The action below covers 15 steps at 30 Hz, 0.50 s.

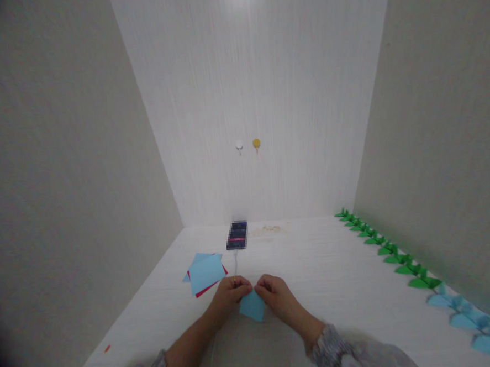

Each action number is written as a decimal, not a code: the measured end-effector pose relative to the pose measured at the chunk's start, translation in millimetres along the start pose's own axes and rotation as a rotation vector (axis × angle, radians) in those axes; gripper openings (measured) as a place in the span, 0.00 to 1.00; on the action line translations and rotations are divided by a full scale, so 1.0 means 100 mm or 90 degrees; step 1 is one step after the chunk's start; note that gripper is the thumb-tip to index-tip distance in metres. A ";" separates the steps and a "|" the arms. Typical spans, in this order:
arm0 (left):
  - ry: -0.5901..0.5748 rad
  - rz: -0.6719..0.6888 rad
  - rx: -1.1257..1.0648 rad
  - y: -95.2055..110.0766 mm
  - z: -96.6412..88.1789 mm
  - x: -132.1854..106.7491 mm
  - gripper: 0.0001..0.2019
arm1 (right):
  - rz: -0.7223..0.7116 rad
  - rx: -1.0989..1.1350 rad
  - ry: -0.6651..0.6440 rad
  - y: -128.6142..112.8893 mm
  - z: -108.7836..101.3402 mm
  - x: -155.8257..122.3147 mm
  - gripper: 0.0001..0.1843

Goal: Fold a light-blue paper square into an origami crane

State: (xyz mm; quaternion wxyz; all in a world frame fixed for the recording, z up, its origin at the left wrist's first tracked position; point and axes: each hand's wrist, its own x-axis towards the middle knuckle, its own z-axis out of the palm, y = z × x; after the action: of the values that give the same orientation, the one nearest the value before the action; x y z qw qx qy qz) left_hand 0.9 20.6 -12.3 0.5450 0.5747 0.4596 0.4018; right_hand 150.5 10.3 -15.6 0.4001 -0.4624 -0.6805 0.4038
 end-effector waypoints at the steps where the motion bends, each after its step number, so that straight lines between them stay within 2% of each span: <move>1: 0.005 0.003 0.012 0.02 0.00 -0.01 0.09 | 0.001 0.006 -0.002 0.00 -0.01 0.00 0.11; 5: 0.021 0.043 0.052 0.07 -0.03 -0.02 0.09 | -0.003 0.049 -0.001 0.03 -0.08 0.00 0.11; 10: 0.049 0.056 0.021 0.09 -0.07 0.00 0.11 | 0.008 0.111 0.012 0.13 -0.12 0.03 0.12; 15: -0.012 0.056 -0.010 0.09 -0.06 -0.01 0.14 | 0.032 0.181 0.016 0.20 -0.09 0.06 0.14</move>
State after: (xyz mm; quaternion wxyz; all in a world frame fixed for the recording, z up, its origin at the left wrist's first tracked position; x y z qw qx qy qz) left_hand -4.9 21.0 -2.6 0.5357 0.5941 0.4255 0.4232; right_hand 163.7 22.4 -29.8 0.4598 -0.4231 -0.5996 0.5001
